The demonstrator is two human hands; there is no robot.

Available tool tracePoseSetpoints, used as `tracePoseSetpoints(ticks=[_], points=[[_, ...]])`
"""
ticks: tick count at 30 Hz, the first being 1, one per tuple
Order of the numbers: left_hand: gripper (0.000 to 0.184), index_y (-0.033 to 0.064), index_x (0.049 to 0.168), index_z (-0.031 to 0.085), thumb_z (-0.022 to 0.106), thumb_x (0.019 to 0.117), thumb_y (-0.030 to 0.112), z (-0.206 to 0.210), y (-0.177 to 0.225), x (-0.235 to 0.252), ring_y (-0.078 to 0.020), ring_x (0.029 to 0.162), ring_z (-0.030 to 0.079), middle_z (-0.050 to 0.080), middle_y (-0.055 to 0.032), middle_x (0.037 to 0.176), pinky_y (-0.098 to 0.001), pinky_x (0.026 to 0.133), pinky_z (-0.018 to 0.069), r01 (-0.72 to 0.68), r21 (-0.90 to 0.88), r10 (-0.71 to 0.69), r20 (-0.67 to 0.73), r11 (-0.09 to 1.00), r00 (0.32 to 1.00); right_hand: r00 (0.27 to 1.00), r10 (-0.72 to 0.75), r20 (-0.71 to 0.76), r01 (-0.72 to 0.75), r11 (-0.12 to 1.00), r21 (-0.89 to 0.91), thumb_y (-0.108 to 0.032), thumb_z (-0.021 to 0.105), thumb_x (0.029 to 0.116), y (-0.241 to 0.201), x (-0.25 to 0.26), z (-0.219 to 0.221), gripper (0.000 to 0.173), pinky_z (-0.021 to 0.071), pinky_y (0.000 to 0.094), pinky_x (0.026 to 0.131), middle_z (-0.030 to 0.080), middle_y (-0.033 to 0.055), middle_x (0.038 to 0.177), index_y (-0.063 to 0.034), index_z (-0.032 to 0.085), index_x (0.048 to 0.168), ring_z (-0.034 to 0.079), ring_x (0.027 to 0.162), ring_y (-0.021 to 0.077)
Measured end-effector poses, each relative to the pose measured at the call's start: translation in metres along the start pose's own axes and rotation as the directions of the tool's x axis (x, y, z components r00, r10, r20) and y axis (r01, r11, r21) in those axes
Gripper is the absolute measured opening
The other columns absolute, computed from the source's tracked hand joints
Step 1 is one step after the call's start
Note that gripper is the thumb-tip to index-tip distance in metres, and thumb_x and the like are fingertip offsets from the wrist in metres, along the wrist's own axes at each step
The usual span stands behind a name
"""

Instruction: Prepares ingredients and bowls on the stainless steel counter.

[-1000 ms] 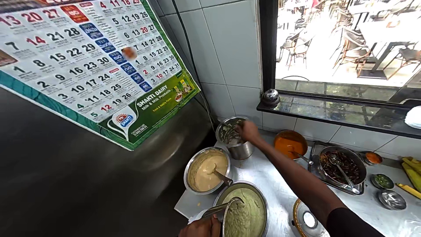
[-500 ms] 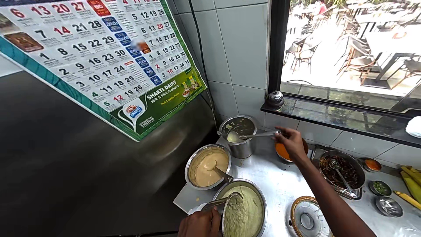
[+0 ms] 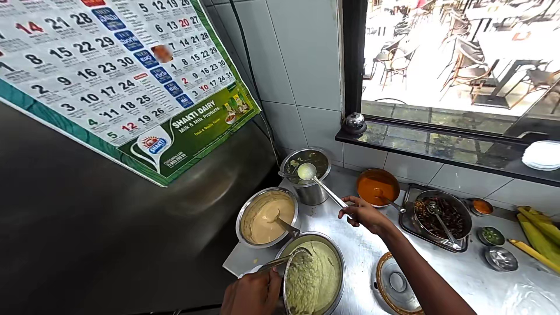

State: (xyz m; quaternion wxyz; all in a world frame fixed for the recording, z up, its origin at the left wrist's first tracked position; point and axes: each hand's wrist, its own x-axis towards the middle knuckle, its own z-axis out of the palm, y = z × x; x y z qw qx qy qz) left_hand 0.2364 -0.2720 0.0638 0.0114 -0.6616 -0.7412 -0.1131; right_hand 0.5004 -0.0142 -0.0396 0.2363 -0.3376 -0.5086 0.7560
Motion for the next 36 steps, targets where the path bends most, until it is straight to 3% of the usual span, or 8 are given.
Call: tracePoseSetpoints(ticks=[3,8,14,22,26,29,32,36], points=[[0.056,0.0090,0.053,0.050,0.040,0.1024,0.033,-0.004,0.003,-0.002,-0.0296,0.052,0.061,0.054,-0.0101,0.051,-0.0503,0.048,0.0446,0.024,-0.003,-0.023,0.039,1.000,0.999,1.000,-0.024,-0.018,0.026,0.985,0.168,-0.022,0.046,0.1085,-0.015,0.000,0.025,0.031,0.0407,0.0216,0.048,0.059,0.0030,0.080,-0.0150,0.051,0.138,0.047,0.053,0.0061],[0.056,0.0094,0.053,0.051,0.041,0.1021,0.033,-0.002,0.005,-0.004,-0.0290,0.051,0.060,0.053,-0.0092,0.050,-0.0500,0.047,0.0441,0.039,-0.013,-0.038,0.041,0.999,0.998,0.998,-0.009,-0.066,0.045,0.818,0.574,-0.023,0.052,0.1056,-0.051,-0.002,0.088,0.027,0.0460,0.0242,0.053,0.064,0.0055,0.090,-0.0159,0.052,0.131,0.053,0.058,0.0097],[0.056,0.0132,0.049,0.044,0.038,0.1011,0.034,0.002,0.002,-0.005,-0.0228,0.044,0.054,0.046,-0.0044,0.046,-0.0440,0.042,0.0393,0.036,-0.023,-0.037,-0.050,0.999,0.998,0.991,-0.091,-0.101,0.120,0.936,0.332,-0.030,0.039,0.1114,-0.103,0.017,0.112,0.033,0.0540,0.0269,0.061,0.073,0.0112,0.106,-0.0063,0.051,0.131,0.066,0.068,0.0133],[0.056,0.0151,0.049,0.043,0.036,0.1009,0.036,0.009,-0.003,-0.006,-0.0209,0.044,0.054,0.045,-0.0027,0.045,-0.0424,0.041,0.0393,0.075,-0.019,-0.076,-0.122,0.997,0.990,0.986,-0.082,-0.145,0.118,0.959,0.258,-0.054,0.031,0.1094,-0.161,0.088,0.081,0.062,0.0591,0.0332,0.070,0.076,0.0131,0.105,-0.0038,0.062,0.127,0.074,0.084,0.0207],[0.056,0.0151,0.048,0.042,0.037,0.1006,0.036,0.012,-0.004,-0.008,-0.0206,0.044,0.053,0.044,-0.0026,0.045,-0.0417,0.042,0.0388,0.092,-0.029,-0.095,-0.113,0.995,0.989,0.997,-0.071,0.031,0.072,0.996,-0.055,-0.053,0.034,0.1090,-0.148,0.097,0.088,0.059,0.0499,0.0259,0.050,0.074,0.0098,0.083,-0.0073,0.067,0.126,0.063,0.055,0.0122],[0.057,0.0149,0.048,0.042,0.037,0.1007,0.036,0.013,-0.004,-0.006,-0.0208,0.043,0.053,0.044,-0.0027,0.044,-0.0417,0.041,0.0385,0.089,-0.025,-0.091,-0.109,0.996,0.990,0.967,-0.253,0.008,0.243,0.917,-0.315,-0.038,0.046,0.1098,-0.145,0.113,0.092,0.043,0.0464,0.0254,0.045,0.069,0.0053,0.070,-0.0034,0.072,0.113,0.054,0.047,0.0088],[0.057,0.0142,0.050,0.046,0.036,0.1018,0.037,0.013,0.000,-0.005,-0.0227,0.046,0.056,0.047,-0.0037,0.046,-0.0435,0.043,0.0410,0.079,-0.003,-0.079,-0.063,0.997,0.995,0.876,-0.466,-0.123,0.225,0.621,-0.751,-0.031,0.059,0.1007,-0.140,0.157,0.086,0.026,0.0564,0.0523,0.069,0.073,0.0072,0.085,-0.0121,0.077,0.106,0.069,0.076,0.0240],[0.055,0.0135,0.052,0.048,0.036,0.1006,0.035,0.012,0.003,0.000,-0.0232,0.047,0.059,0.049,-0.0045,0.048,-0.0426,0.042,0.0424,0.030,0.059,-0.029,-0.009,0.998,1.000,0.969,-0.247,-0.020,0.085,0.407,-0.910,-0.027,0.069,0.0916,-0.130,0.190,0.102,0.027,0.0538,0.0688,0.082,0.073,0.0192,0.106,-0.0100,0.074,0.113,0.070,0.100,0.0408]])
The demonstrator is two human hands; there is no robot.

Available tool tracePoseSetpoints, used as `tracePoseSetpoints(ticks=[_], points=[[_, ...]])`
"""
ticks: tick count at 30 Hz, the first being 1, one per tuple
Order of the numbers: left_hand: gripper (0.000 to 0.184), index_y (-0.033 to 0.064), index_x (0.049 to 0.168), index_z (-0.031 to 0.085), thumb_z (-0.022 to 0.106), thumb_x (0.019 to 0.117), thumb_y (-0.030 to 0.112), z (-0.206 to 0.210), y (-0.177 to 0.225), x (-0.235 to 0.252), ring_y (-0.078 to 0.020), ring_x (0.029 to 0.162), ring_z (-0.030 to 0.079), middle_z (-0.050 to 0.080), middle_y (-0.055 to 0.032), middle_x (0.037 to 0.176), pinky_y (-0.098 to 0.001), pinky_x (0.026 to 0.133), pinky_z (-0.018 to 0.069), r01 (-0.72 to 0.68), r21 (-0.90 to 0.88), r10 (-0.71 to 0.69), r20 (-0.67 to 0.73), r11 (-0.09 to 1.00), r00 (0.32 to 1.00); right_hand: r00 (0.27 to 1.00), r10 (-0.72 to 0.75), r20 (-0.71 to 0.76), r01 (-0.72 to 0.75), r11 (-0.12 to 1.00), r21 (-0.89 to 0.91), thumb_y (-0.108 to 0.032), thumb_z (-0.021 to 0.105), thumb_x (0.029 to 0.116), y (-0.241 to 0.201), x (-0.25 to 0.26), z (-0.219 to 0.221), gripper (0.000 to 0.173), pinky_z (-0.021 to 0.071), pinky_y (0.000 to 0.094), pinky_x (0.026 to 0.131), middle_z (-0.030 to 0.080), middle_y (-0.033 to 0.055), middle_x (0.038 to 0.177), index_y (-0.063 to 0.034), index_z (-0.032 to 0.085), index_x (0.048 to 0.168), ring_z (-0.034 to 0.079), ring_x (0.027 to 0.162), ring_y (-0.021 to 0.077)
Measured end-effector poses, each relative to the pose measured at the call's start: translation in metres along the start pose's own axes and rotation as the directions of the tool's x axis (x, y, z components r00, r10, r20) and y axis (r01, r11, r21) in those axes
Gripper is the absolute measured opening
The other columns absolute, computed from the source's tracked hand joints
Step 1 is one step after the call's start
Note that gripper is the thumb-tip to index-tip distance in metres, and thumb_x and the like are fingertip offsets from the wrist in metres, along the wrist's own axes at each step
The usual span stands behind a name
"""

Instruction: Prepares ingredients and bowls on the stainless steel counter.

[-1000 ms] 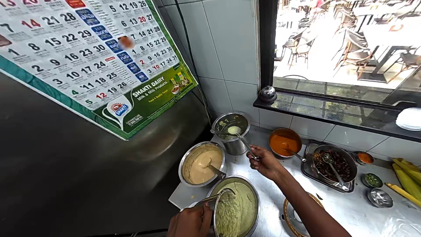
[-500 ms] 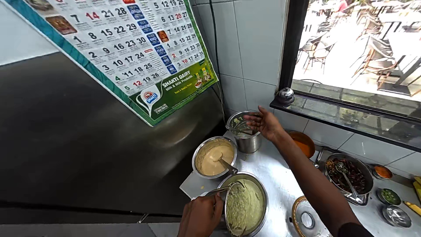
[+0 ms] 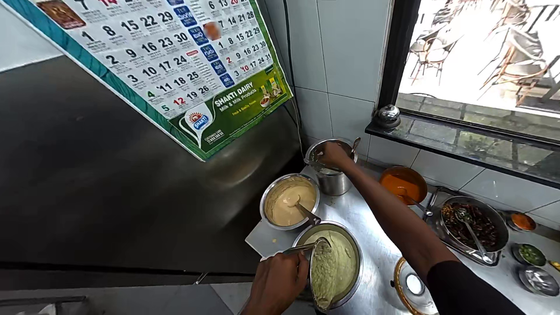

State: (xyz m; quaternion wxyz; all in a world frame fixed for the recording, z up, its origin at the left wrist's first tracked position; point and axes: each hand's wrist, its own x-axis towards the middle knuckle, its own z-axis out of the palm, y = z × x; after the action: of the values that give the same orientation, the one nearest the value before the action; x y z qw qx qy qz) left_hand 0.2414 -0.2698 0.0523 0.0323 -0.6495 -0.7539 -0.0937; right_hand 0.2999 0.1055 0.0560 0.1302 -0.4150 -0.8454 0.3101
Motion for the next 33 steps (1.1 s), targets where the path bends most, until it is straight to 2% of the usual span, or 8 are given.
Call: tracePoseSetpoints(ticks=[8,11,16,22,25,27,30,33], points=[[0.054,0.0065,0.082,0.067,0.030,0.1060,0.037,-0.029,0.041,0.032,-0.0353,0.084,0.073,0.070,-0.0157,0.080,-0.0524,0.067,0.0543,-0.076,0.232,-0.051,0.497,0.970,0.867,0.995,-0.057,0.087,0.077,0.966,-0.248,-0.048,0.070,0.0930,-0.029,0.009,0.044,0.049,0.0536,0.0660,0.082,0.070,0.0184,0.117,-0.0118,0.066,0.126,0.067,0.108,0.0407],[0.051,0.0079,0.096,0.068,0.029,0.1078,0.038,-0.036,0.059,0.048,-0.0346,0.096,0.071,0.072,-0.0154,0.094,-0.0518,0.076,0.0550,-0.094,0.307,-0.141,0.660,0.947,0.738,0.996,-0.086,0.031,0.091,0.955,-0.283,-0.031,0.068,0.0932,-0.030,0.002,0.052,0.039,0.0544,0.0651,0.077,0.070,0.0180,0.116,-0.0144,0.065,0.129,0.068,0.104,0.0412],[0.043,0.0125,0.106,0.068,0.033,0.1068,0.038,-0.024,0.079,0.059,-0.0316,0.095,0.071,0.072,-0.0116,0.098,-0.0495,0.074,0.0558,-0.204,0.422,-0.185,0.714,0.883,0.676,0.987,-0.105,-0.124,0.064,0.954,-0.292,-0.024,0.063,0.0928,-0.022,-0.025,0.024,0.034,0.0549,0.0604,0.075,0.072,0.0162,0.109,-0.0141,0.067,0.126,0.070,0.099,0.0386],[0.037,0.0135,0.105,0.069,0.040,0.1057,0.036,-0.024,0.088,0.060,-0.0335,0.091,0.072,0.072,-0.0118,0.095,-0.0509,0.070,0.0566,-0.355,0.515,-0.136,0.694,0.780,0.707,0.944,0.181,-0.276,-0.092,0.948,0.306,-0.052,0.066,0.0924,0.041,-0.070,-0.013,0.040,0.0556,0.0590,0.078,0.073,0.0101,0.098,-0.0136,0.075,0.099,0.070,0.094,0.0297],[0.040,0.0136,0.093,0.068,0.037,0.1054,0.037,-0.041,0.094,0.063,-0.0325,0.082,0.073,0.071,-0.0104,0.082,-0.0490,0.063,0.0545,-0.432,0.578,-0.067,0.647,0.693,0.759,0.923,0.209,-0.323,-0.082,0.927,0.367,-0.045,0.068,0.0939,0.070,-0.097,-0.015,0.035,0.0540,0.0554,0.073,0.071,0.0084,0.088,-0.0113,0.074,0.089,0.069,0.087,0.0276],[0.042,0.0138,0.083,0.068,0.040,0.1042,0.037,-0.051,0.096,0.069,-0.0320,0.074,0.072,0.069,-0.0099,0.073,-0.0488,0.057,0.0526,-0.456,0.581,0.025,0.599,0.674,0.800,0.935,0.144,-0.325,-0.045,0.955,0.294,-0.033,0.066,0.0956,0.079,-0.110,-0.016,0.021,0.0557,0.0562,0.077,0.074,0.0068,0.095,-0.0151,0.077,0.099,0.071,0.093,0.0270],[0.044,0.0128,0.087,0.068,0.038,0.1059,0.039,-0.056,0.106,0.082,-0.0327,0.085,0.073,0.071,-0.0115,0.083,-0.0516,0.066,0.0549,-0.398,0.611,-0.096,0.617,0.685,0.781,0.944,0.062,-0.323,0.014,0.974,0.228,-0.030,0.063,0.0985,0.078,-0.133,-0.020,0.026,0.0563,0.0574,0.084,0.075,0.0065,0.106,-0.0214,0.074,0.121,0.071,0.102,0.0278],[0.052,0.0087,0.089,0.069,0.031,0.1075,0.040,-0.048,0.105,0.090,-0.0354,0.092,0.072,0.072,-0.0150,0.091,-0.0544,0.072,0.0564,-0.321,0.615,-0.167,0.603,0.721,0.780,0.919,0.003,-0.394,0.143,0.929,0.342,-0.034,0.061,0.1008,0.067,-0.184,-0.021,0.025,0.0564,0.0540,0.072,0.070,0.0064,0.085,-0.0128,0.075,0.101,0.069,0.080,0.0249]])
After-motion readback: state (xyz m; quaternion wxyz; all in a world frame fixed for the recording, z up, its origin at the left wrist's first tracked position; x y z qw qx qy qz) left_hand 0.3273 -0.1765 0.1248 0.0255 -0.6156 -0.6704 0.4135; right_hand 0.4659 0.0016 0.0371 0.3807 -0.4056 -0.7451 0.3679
